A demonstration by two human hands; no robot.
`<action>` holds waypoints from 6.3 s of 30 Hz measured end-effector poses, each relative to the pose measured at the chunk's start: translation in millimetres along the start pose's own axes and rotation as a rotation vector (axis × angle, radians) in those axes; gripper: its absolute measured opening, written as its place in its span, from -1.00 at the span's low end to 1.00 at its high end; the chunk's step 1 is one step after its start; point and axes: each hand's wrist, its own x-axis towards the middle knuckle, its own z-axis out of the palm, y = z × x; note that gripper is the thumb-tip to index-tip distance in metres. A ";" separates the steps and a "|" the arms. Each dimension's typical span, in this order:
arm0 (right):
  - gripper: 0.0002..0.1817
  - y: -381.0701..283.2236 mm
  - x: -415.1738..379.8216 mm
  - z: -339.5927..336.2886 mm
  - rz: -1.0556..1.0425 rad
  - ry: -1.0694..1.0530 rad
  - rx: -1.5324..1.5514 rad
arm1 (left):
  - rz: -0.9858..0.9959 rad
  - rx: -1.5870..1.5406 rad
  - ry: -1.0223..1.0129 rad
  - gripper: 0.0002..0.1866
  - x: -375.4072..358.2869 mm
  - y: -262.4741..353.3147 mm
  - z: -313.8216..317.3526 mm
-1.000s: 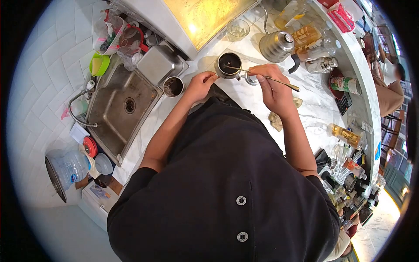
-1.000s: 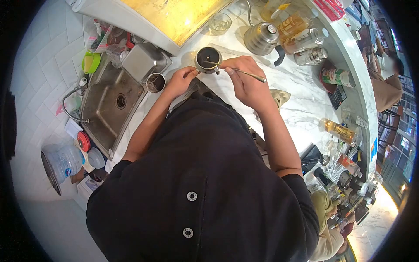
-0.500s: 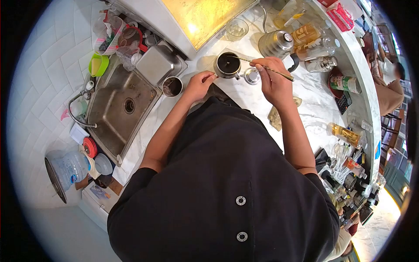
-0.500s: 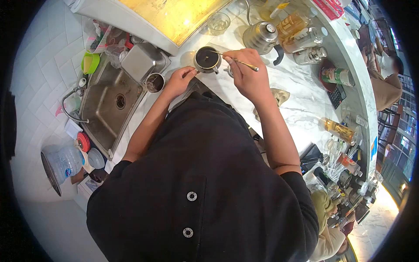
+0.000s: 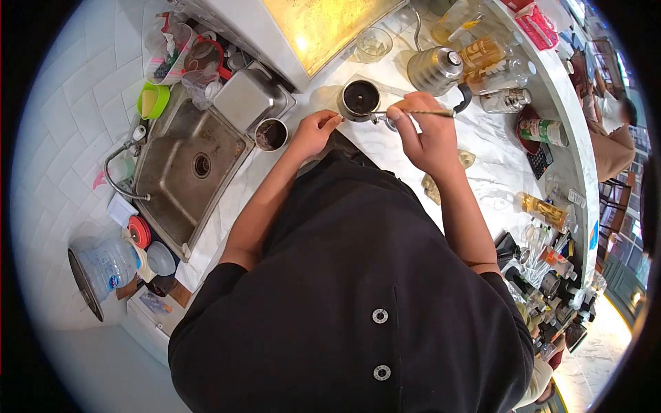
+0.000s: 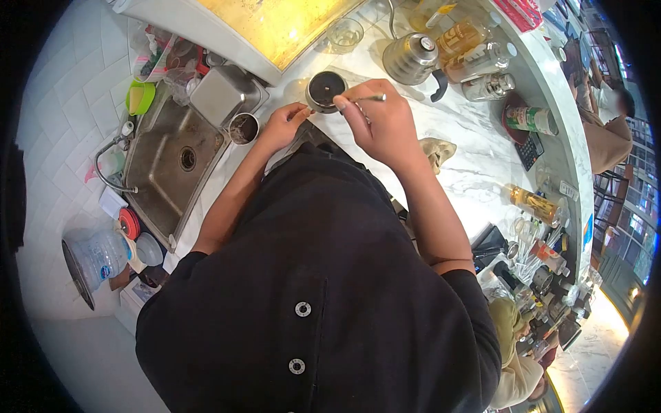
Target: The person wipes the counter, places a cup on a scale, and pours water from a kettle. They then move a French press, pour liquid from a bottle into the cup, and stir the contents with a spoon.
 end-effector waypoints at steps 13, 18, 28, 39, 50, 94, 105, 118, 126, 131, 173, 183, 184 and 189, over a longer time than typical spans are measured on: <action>-0.84 19.3 9.2 13.3 0.405 0.244 0.228 | 0.023 0.047 -0.008 -0.67 -2.2 8.0 -2.7; -0.89 15.3 -0.5 -5.9 0.260 0.108 -0.035 | 0.036 0.053 0.023 -0.68 0.9 -1.1 -1.9; -0.86 -4.8 10.7 10.1 0.140 0.009 0.176 | 0.008 -0.006 0.021 -0.68 3.1 -10.4 1.7; -0.87 28.1 14.7 5.8 0.347 0.287 0.194 | 0.015 0.018 0.031 -0.67 -1.5 -2.2 1.8; -0.90 -7.2 3.9 -4.1 0.077 -0.008 0.075 | -0.003 -0.016 0.040 -0.68 4.8 -20.7 3.9; -0.83 19.5 10.3 15.3 0.423 0.386 0.361 | 0.052 0.007 0.069 -0.67 1.2 -11.8 3.8; -0.86 -2.7 -14.2 -18.7 0.229 0.109 -0.075 | -0.020 0.084 0.006 -0.67 0.6 -4.0 -1.0; -0.78 9.2 9.8 22.8 0.407 0.289 0.441 | 0.051 0.035 0.035 -0.69 1.4 -3.4 2.7; -0.85 11.9 -4.6 -10.6 0.300 0.305 0.084 | 0.034 -0.101 -0.079 -0.70 6.8 -18.2 5.5; -0.86 -1.4 -9.2 -14.5 0.186 0.140 -0.009 | 0.032 -0.125 -0.081 -0.71 8.6 -25.2 7.6; -0.85 -4.0 16.7 13.8 0.410 0.370 0.425 | 0.030 -0.064 -0.100 -0.69 12.4 -28.8 3.4; -0.86 -30.8 -3.1 -15.9 0.135 0.083 -0.024 | 0.088 -0.197 -0.084 -0.73 11.1 -29.2 6.1; -0.86 -33.0 -2.4 -13.3 0.138 0.087 -0.023 | 0.076 -0.193 -0.093 -0.73 10.1 -28.4 4.6; -0.87 -41.4 13.9 3.1 0.117 0.085 0.162 | 0.076 -0.219 -0.087 -0.73 10.8 -29.6 5.6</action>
